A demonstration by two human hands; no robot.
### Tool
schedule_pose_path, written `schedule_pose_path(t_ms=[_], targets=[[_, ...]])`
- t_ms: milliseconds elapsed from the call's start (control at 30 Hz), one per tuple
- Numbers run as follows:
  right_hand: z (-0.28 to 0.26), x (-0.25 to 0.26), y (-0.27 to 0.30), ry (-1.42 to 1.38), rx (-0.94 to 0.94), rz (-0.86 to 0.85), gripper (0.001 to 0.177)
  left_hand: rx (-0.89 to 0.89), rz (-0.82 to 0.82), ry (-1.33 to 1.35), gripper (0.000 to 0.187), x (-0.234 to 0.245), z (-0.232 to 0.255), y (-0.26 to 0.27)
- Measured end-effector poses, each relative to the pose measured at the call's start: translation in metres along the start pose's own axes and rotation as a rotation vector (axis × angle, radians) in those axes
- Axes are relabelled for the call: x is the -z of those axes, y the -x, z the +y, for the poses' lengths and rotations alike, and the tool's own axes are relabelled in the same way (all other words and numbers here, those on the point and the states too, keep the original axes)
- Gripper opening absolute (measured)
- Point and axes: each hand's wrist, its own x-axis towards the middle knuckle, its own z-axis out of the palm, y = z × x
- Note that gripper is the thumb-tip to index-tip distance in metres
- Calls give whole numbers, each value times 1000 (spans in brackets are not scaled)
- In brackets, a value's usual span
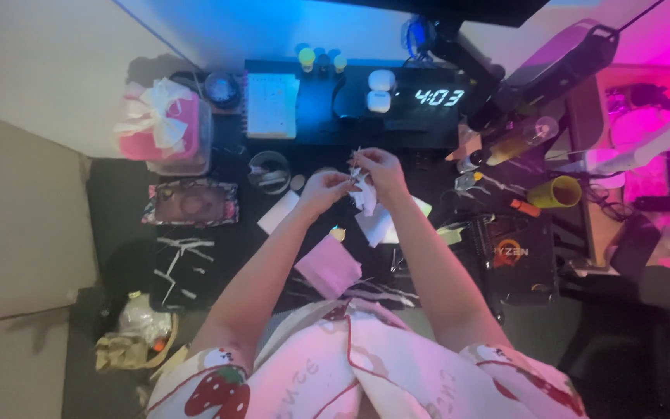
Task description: Unboxing a gift and applying decorative stickers to small items on a desk
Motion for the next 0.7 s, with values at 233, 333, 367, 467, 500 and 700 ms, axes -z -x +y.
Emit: schedule_pose_path(t_ms=[233,333,367,467,500,700], targets=[[-34,-31,25,100,70,-9,14,97,-67,121,23,11,103,61],[-35,-42,26,47,55,-57,13,127,-83,103,23,19,115,64],[-34,-45,24,9,42,-85,11,137,-95,70,23,23,113,61],[-38,-56,24,-60,51,-112,10,157,-91,67,27,31,118,60],[-35,-60,23,-60,48,-113,10,159,-89,68,27,34,117,62],[-36,-73,12,-55,74,-116,11,132,-110,162,25,53,97,47]])
